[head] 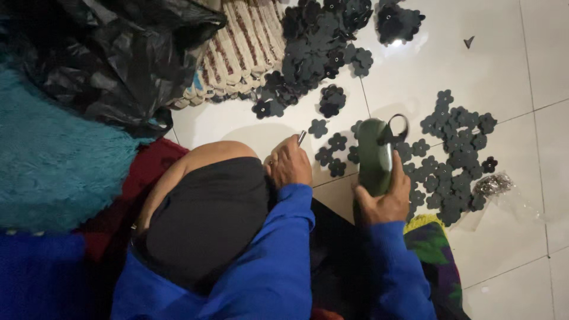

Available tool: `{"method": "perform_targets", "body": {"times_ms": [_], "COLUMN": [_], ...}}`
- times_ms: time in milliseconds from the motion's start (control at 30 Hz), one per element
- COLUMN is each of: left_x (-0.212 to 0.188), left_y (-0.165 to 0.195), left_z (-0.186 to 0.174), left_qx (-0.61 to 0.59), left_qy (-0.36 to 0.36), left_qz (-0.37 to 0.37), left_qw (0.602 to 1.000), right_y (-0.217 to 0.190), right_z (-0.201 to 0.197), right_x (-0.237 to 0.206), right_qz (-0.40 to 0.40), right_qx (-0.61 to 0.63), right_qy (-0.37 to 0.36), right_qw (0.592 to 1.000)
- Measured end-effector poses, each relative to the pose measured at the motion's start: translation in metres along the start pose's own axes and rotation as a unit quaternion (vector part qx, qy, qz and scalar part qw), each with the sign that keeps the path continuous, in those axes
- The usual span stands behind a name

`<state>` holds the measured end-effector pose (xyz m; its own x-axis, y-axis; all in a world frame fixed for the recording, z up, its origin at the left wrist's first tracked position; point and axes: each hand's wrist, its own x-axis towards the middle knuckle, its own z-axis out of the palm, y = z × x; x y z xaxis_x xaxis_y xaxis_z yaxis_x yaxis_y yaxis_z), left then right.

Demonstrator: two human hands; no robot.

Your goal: The person sits on the floor and assembles small black flower-shaped craft pieces by inserting metal fasteners into their centers using a handheld green tool. They repeatedly pick up pieces, align the fasteners, and press them into place.

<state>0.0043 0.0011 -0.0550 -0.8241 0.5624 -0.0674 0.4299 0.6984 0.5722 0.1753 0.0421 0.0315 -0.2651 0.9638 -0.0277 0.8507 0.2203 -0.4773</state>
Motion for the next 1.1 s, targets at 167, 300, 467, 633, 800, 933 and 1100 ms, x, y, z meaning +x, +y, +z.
{"method": "perform_targets", "body": {"times_ms": [167,300,467,633,800,933,1100], "left_x": [0.002,0.002,0.005,0.004,0.006,0.006,0.004], "left_y": [-0.003,-0.005,0.001,0.004,0.002,-0.001,0.000], "left_z": [0.002,0.007,0.002,-0.010,-0.006,-0.003,-0.001], "left_qx": [0.011,-0.029,0.003,-0.005,-0.009,-0.006,-0.010], "left_qy": [0.017,-0.068,-0.035,-0.055,-0.051,-0.046,-0.048], "left_qz": [0.011,-0.028,-0.034,-0.023,-0.022,-0.018,-0.017], "left_qw": [1.000,0.997,0.999,0.998,0.998,0.999,0.999], "right_y": [-0.007,-0.003,0.004,-0.003,-0.008,-0.013,-0.015], "right_z": [-0.007,0.006,0.006,0.008,-0.004,-0.006,0.002], "right_x": [-0.022,-0.017,-0.016,-0.012,-0.023,-0.035,-0.034], "right_qz": [-0.036,-0.024,-0.030,-0.046,-0.040,-0.117,-0.051], "right_qx": [0.022,-0.029,-0.040,-0.080,-0.022,0.001,-0.099], "right_qy": [-0.002,-0.069,-0.043,-0.076,-0.052,-0.007,-0.149], "right_qw": [0.999,0.997,0.998,0.993,0.998,0.993,0.982]}}
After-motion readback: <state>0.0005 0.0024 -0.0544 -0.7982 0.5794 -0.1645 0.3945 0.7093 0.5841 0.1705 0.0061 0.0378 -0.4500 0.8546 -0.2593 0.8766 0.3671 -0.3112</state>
